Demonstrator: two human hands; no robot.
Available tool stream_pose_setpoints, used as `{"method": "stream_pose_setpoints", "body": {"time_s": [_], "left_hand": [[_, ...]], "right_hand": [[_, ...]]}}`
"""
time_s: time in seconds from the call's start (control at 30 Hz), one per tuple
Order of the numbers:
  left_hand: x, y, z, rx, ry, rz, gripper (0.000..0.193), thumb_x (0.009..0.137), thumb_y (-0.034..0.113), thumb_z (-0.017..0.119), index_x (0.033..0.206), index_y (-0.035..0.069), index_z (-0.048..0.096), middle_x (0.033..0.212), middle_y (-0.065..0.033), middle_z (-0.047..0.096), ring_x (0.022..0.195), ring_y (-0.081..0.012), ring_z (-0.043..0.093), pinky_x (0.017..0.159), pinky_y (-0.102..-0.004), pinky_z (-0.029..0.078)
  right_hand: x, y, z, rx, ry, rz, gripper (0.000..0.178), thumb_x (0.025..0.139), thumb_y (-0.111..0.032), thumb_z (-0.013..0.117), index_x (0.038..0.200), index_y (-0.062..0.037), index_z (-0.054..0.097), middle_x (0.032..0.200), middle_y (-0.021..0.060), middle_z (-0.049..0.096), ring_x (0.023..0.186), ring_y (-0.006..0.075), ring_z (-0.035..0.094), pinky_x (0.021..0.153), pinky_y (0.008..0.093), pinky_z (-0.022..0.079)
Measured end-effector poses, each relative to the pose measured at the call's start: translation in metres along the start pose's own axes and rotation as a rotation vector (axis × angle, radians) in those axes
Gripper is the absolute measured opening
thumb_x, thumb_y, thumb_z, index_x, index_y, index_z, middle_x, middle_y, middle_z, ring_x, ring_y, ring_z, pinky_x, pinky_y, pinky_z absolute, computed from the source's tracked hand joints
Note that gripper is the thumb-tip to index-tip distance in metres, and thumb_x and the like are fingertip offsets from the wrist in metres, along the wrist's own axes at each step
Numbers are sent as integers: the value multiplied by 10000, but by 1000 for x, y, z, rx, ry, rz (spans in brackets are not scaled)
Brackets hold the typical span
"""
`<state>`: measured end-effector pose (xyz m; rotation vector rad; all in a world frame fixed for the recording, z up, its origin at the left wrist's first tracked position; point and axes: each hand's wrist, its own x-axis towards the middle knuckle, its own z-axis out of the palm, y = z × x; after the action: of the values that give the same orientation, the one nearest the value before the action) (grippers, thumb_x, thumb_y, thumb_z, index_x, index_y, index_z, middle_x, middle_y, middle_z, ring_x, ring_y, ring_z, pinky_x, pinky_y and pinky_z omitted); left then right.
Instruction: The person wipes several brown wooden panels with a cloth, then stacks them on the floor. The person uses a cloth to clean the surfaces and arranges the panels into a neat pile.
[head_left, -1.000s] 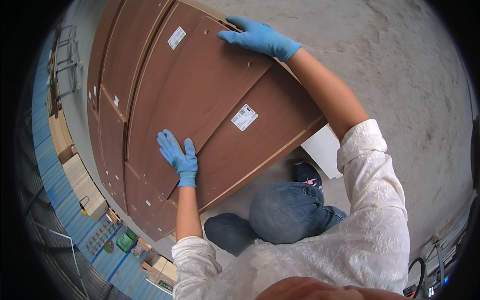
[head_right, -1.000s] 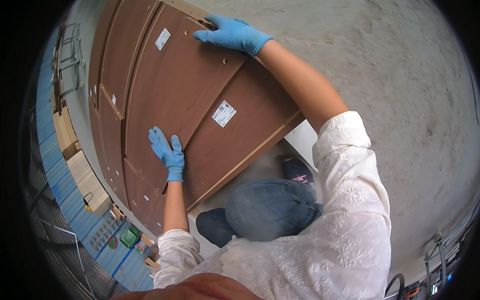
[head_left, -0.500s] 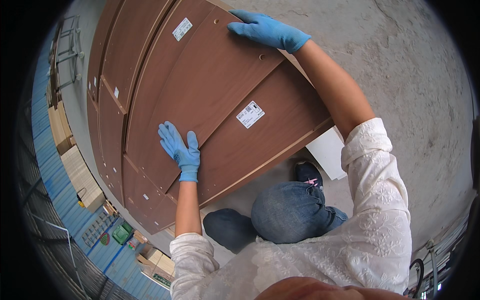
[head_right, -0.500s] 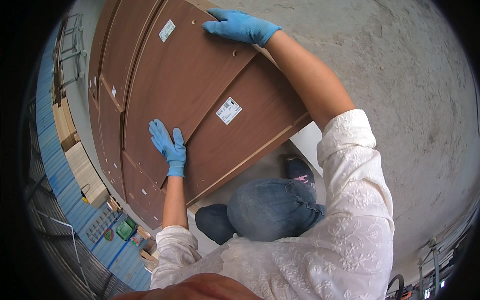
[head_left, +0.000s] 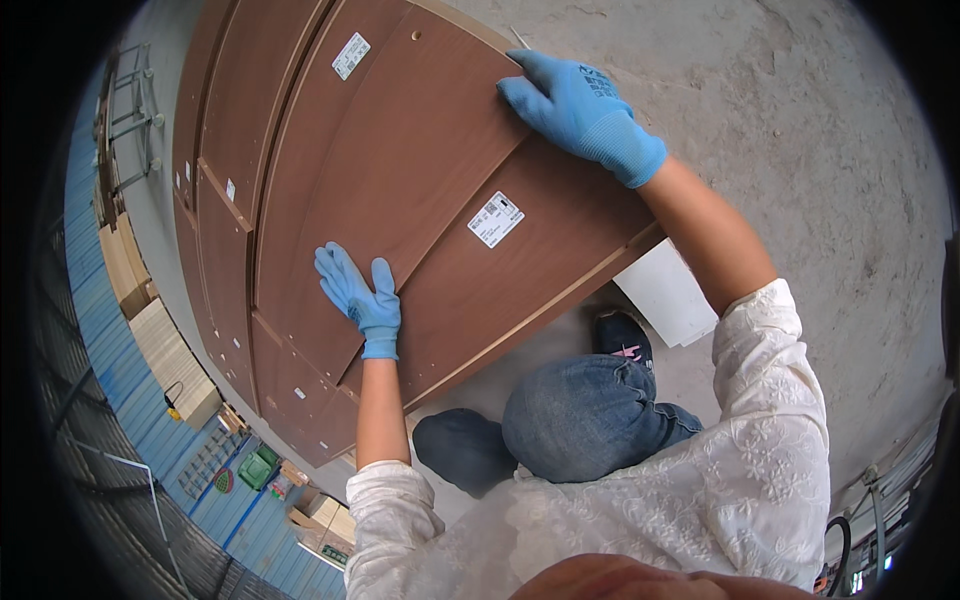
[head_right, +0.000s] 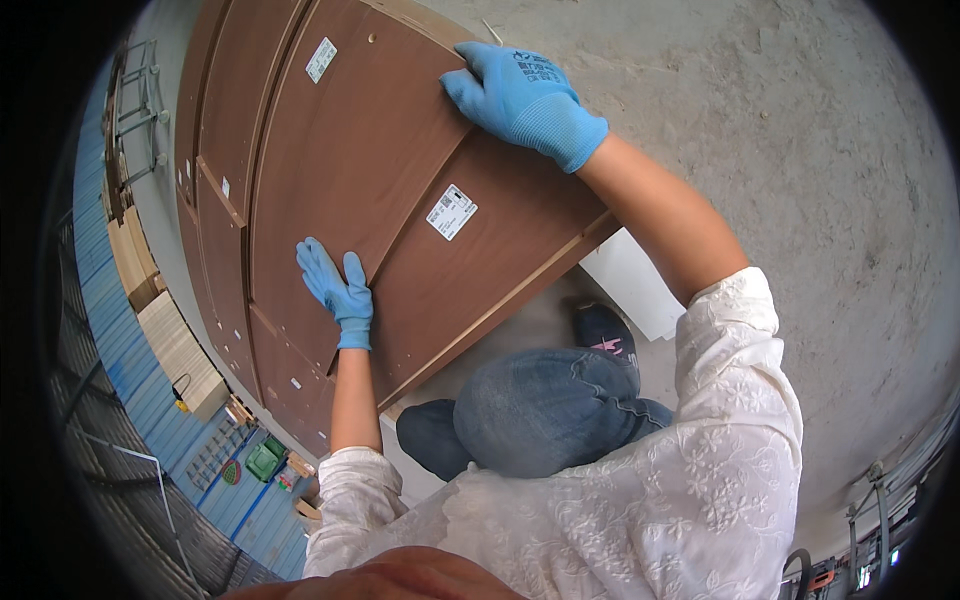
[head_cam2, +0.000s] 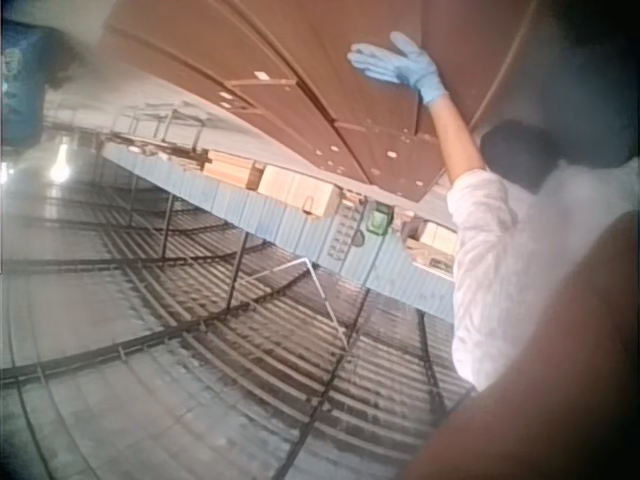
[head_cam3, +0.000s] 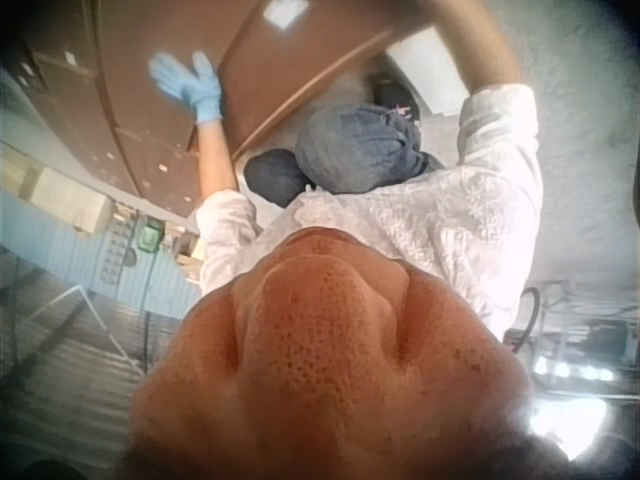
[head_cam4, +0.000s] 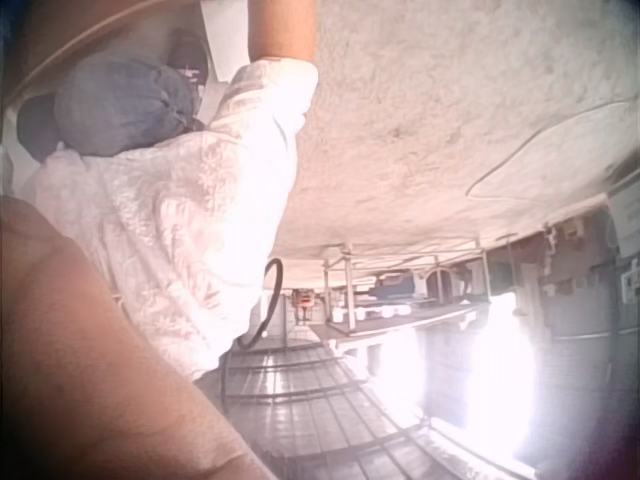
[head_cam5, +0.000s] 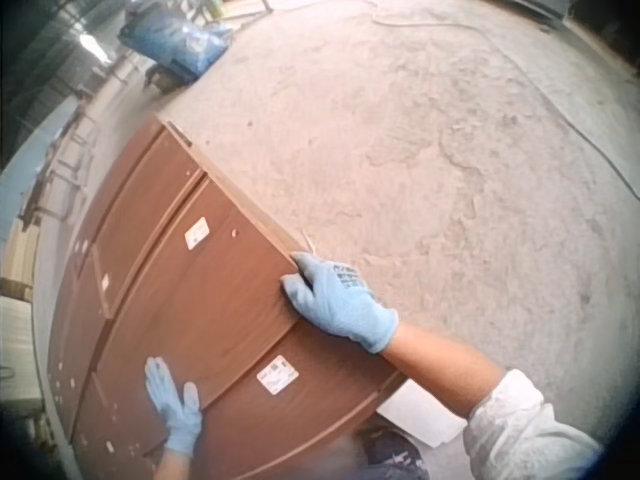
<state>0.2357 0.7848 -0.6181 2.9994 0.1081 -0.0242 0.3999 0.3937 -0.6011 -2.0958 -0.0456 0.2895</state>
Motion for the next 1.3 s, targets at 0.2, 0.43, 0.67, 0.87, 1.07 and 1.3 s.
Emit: {"method": "stream_pose_setpoints", "body": {"time_s": [0.2,0.43,0.67,0.87,1.07,1.3], "left_hand": [[-15,-20,-28,12,-32,-50,826,1031,497,533,1632,9,246,1701,-247,192,1582,-414,160,1261,-553,108],[16,18,65,34,-124,2,865,1024,521,533,1633,-6,217,1698,-274,169,1582,-435,128,1261,-558,88],[65,110,33,85,-77,-181,666,1004,476,606,1369,-70,497,1401,-279,506,1241,-417,498,1027,-578,378],[109,278,17,-1415,-80,576,578,1076,429,505,1443,-15,549,1440,-137,594,1072,-187,634,959,-318,494],[91,191,17,-752,152,297,503,1019,327,635,1346,-53,597,1382,-257,589,1322,-427,530,1109,-489,425],[-17,59,25,53,87,-212,604,1023,360,552,1486,-25,497,1548,-311,442,1464,-486,367,1211,-548,251]], "right_hand": [[-6,-31,14,12,-65,43,522,999,-380,513,1328,10,623,1043,245,735,1004,404,708,921,465,538],[26,70,2,-29,6,55,521,990,-401,504,1290,-2,653,1079,254,732,1043,428,692,944,480,527],[11,49,24,-75,-25,72,570,1009,-446,522,1407,-45,598,1210,235,718,1146,408,672,1001,460,509],[21,111,19,-162,-67,-111,517,996,-421,552,1346,-48,631,1225,237,708,1156,421,658,984,475,509],[27,97,21,-96,-22,81,526,967,-429,623,1323,-42,610,1290,208,670,1191,414,629,1016,477,491],[-8,-22,119,-412,42,-681,484,842,-380,740,1218,-86,656,1361,146,612,1278,334,554,1085,480,420]]}}
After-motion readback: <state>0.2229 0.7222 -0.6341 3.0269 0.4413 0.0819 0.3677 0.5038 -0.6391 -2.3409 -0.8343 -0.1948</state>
